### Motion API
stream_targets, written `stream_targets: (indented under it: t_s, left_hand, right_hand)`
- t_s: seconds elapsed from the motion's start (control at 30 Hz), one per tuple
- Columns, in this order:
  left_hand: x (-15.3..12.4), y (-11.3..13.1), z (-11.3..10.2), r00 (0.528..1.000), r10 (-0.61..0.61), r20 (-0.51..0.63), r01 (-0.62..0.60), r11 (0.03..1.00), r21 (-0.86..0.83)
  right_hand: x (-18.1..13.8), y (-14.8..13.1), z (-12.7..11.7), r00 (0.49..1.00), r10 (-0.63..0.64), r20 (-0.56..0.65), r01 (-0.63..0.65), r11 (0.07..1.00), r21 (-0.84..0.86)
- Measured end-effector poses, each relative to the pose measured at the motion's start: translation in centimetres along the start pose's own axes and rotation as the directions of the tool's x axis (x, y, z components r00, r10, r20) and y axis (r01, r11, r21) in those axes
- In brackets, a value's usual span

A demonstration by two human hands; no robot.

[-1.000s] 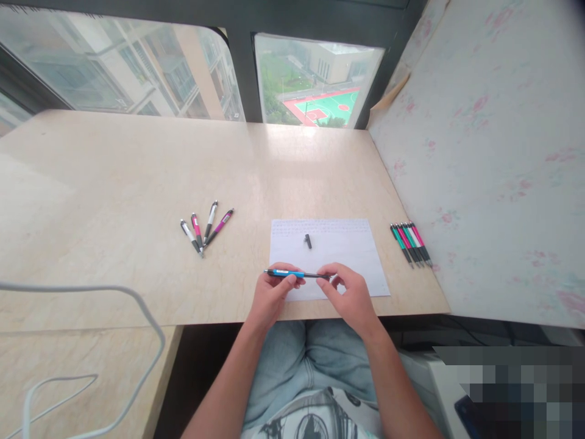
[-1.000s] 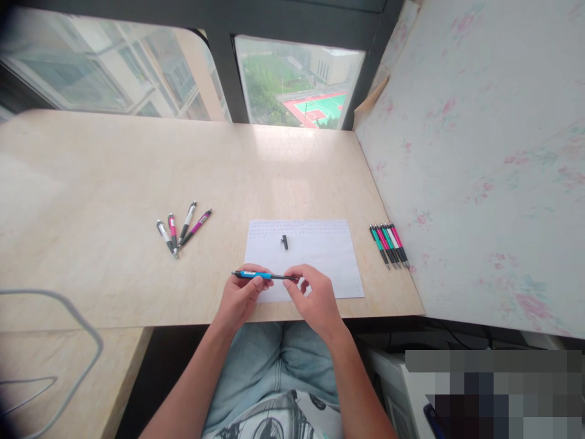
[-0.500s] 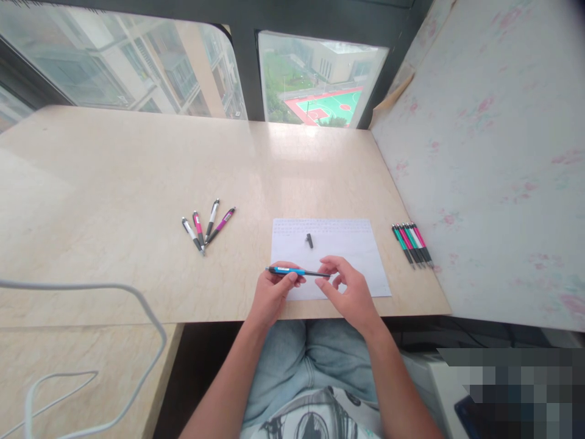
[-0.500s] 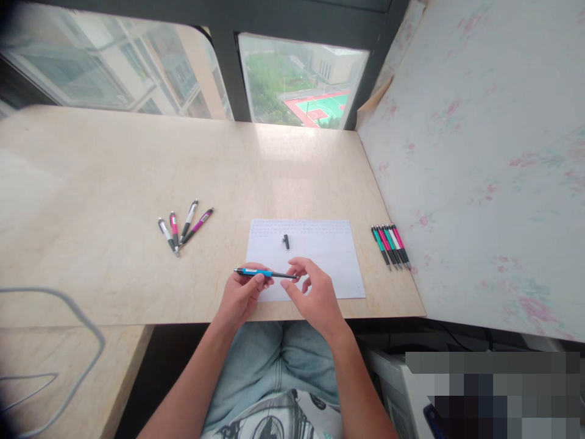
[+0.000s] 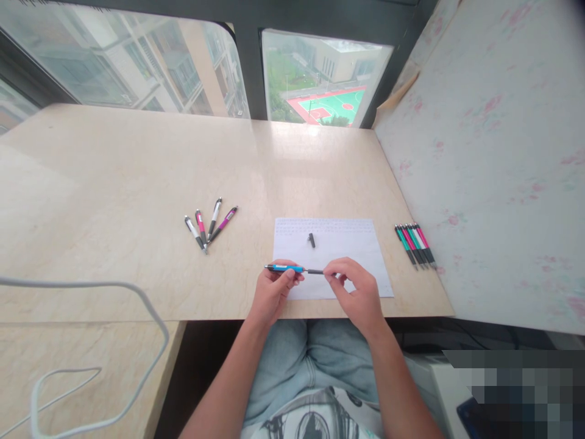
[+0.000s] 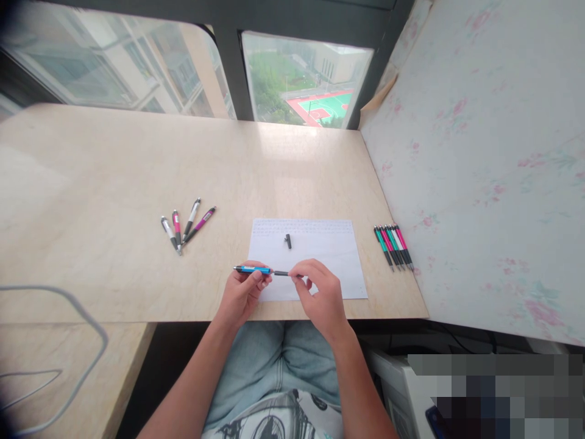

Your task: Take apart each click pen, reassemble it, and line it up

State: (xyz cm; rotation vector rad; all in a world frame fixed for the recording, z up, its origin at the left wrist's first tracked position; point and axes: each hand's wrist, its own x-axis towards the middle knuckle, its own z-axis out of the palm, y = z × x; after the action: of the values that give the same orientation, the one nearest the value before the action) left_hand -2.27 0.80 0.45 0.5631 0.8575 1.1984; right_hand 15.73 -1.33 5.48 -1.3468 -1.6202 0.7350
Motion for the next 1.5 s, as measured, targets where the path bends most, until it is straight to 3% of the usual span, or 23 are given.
stream_targets:
  t_s: [0.2,0.5,0.67,0.83,0.97,1.03,1.13,1.27,1.5]
  left_hand:
    - [0.1,0.0,-0.1,1.0,-0.003,0.003,0.003,0.999,-0.035]
    - [0.2,0.0,-0.5,0.999,-0.039,-0.031,0.033,0.983,-0.182]
    - [0.4,-0.1,-0.8,0.997,-0.045,-0.061,0.028,0.964,-0.263]
    - [0.3,0.0,-0.6,0.997,-0.046,-0.058,0.03,0.968,-0.249]
    - [0.2,0.1,-0.3,0.997,-0.053,-0.051,0.041,0.978,-0.203]
    - [0.1,0.2,-0.2,0.997,-0.058,-0.046,0.049,0.983,-0.178]
    - [0.0,0.2,-0.1,0.998,-0.061,-0.035,0.054,0.985,-0.161]
    - [0.1,0.0,-0.2,0.998,-0.063,-0.015,0.06,0.987,-0.146]
    - [0.1,-0.1,-0.3,0.998,-0.055,0.013,0.056,0.99,-0.129]
  right_hand:
    - [-0.2,-0.2,-0.2,1.0,-0.006,0.016,0.006,1.0,-0.031]
    - [-0.4,-0.3,-0.9,0.995,0.022,-0.097,-0.022,1.0,0.002]
    - [-0.7,1.2,-1.5,0.981,0.121,-0.15,-0.122,0.993,-0.002]
    - [-0.3,4.0,-1.0,0.945,0.28,-0.169,-0.305,0.941,-0.148]
    - [0.1,5.3,0.2,0.964,0.197,-0.181,-0.253,0.888,-0.384]
    - [0.2,5.4,0.8,0.973,0.162,-0.161,-0.225,0.807,-0.546]
    - [0.2,5.0,1.3,0.972,0.206,-0.112,-0.224,0.675,-0.703]
    - [1.1,4.5,1.6,0.959,0.27,-0.081,-0.237,0.616,-0.752]
    - [4.4,4.6,2.4,0.957,0.286,-0.054,-0.24,0.669,-0.704]
